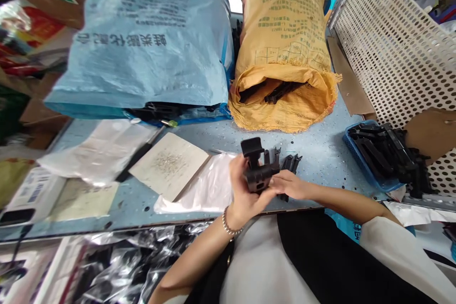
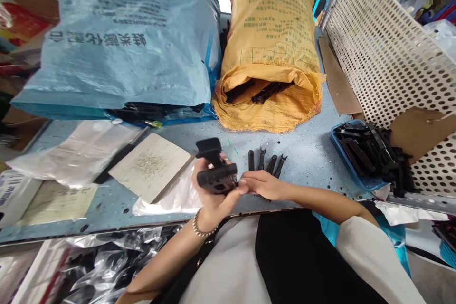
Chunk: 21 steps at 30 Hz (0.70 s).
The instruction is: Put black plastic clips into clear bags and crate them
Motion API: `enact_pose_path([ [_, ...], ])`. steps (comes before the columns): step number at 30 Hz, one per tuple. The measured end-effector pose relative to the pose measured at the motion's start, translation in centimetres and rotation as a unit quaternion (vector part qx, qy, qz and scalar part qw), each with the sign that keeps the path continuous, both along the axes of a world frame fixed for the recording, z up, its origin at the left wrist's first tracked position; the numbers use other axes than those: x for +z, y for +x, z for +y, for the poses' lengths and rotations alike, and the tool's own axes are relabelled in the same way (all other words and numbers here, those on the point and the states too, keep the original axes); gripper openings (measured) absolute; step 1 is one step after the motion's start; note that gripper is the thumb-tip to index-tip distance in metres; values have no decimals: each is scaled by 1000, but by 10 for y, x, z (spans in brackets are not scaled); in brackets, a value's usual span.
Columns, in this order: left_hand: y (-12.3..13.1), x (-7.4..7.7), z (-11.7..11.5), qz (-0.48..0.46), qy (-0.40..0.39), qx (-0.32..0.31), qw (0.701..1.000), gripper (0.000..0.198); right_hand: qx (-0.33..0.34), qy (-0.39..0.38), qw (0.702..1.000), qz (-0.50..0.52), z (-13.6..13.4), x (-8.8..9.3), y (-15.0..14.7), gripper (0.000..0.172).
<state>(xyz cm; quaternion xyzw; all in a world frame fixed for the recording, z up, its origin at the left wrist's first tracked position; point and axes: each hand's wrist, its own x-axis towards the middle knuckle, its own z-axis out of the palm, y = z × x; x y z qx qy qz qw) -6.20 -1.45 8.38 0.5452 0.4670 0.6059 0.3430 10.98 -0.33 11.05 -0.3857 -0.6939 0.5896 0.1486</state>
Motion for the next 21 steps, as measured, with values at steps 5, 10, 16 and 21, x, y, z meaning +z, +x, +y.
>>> enact_pose_path([
  [5, -13, -31, 34, -23, -195, 25, 980, 52, -28, 186, 974, -124, 100, -12, -1, 26],
  [10, 4, -77, 22, 100, -239, -24, 966, 40, -195, 355, 853, -331, 225, -38, 5, 52],
  [16, -4, -70, 16, 137, -185, -25, 973, 47, -169, 319, 889, -281, 250, -45, 20, 44],
  [21, 4, -35, 47, -165, -257, -144, 941, 58, -369, 144, 890, 224, 156, -40, 0, 34],
])
